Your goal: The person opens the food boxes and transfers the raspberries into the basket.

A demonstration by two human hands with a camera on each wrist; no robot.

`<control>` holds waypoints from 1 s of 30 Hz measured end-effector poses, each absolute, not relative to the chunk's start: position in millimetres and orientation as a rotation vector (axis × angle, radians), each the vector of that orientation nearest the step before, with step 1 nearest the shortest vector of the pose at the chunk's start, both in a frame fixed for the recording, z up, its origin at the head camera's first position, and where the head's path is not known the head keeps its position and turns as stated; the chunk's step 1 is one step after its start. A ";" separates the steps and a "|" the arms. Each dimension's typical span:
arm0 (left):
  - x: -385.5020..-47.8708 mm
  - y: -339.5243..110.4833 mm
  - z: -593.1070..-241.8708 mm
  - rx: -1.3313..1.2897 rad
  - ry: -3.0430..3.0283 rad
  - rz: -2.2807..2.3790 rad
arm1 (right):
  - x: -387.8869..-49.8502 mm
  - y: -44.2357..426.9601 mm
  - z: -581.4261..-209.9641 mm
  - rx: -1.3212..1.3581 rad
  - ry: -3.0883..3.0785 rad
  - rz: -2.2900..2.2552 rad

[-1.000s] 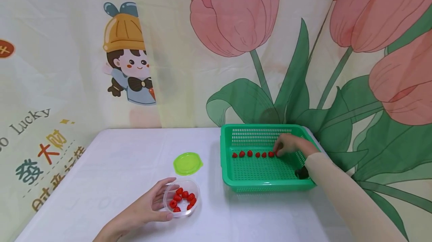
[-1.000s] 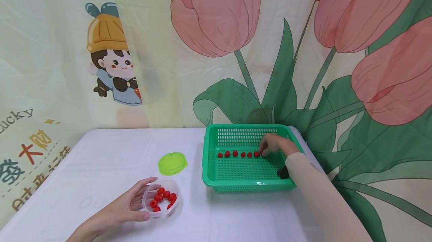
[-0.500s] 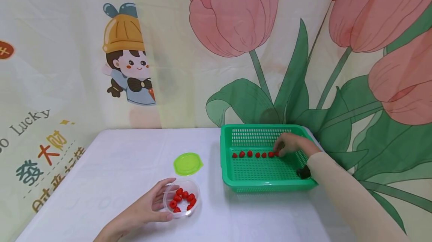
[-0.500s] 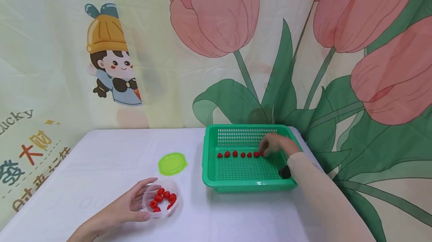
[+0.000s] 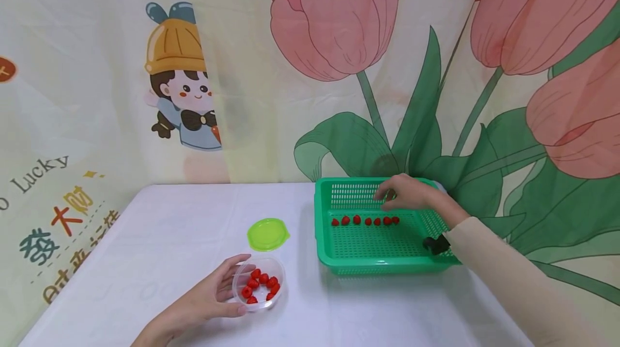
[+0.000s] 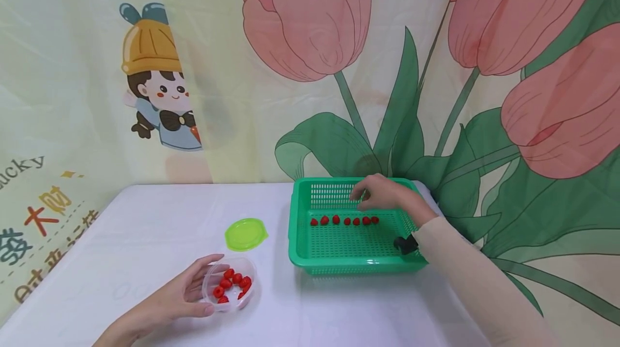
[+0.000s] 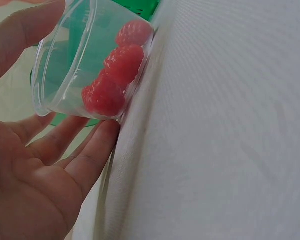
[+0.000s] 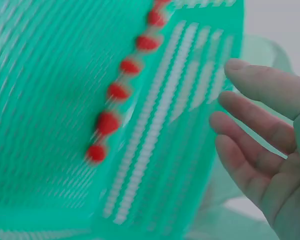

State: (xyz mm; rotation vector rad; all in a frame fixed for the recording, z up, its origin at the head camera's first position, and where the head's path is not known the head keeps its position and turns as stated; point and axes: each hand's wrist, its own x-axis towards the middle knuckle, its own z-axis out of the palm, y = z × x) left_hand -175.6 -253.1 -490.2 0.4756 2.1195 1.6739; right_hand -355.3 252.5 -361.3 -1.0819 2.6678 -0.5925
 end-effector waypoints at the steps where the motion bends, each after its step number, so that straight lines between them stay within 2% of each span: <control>1: -175.7 -253.1 -490.4 0.476 2.119 1.676 | -351.1 245.2 -357.1 -1.125 2.666 -0.614; 6: -175.3 -253.5 -491.3 0.479 2.117 1.681 | -329.3 205.6 -342.5 -1.293 2.618 -0.697; 14: -175.5 -253.3 -492.8 0.485 2.128 1.682 | -297.2 145.0 -341.5 -1.424 2.459 -0.746; 24: -174.5 -253.5 -491.6 0.447 2.117 1.674 | -283.6 84.0 -354.8 -1.411 2.345 -0.727; 30: -175.7 -253.9 -490.2 0.427 2.120 1.659 | -282.2 57.2 -372.6 -1.492 2.236 -0.689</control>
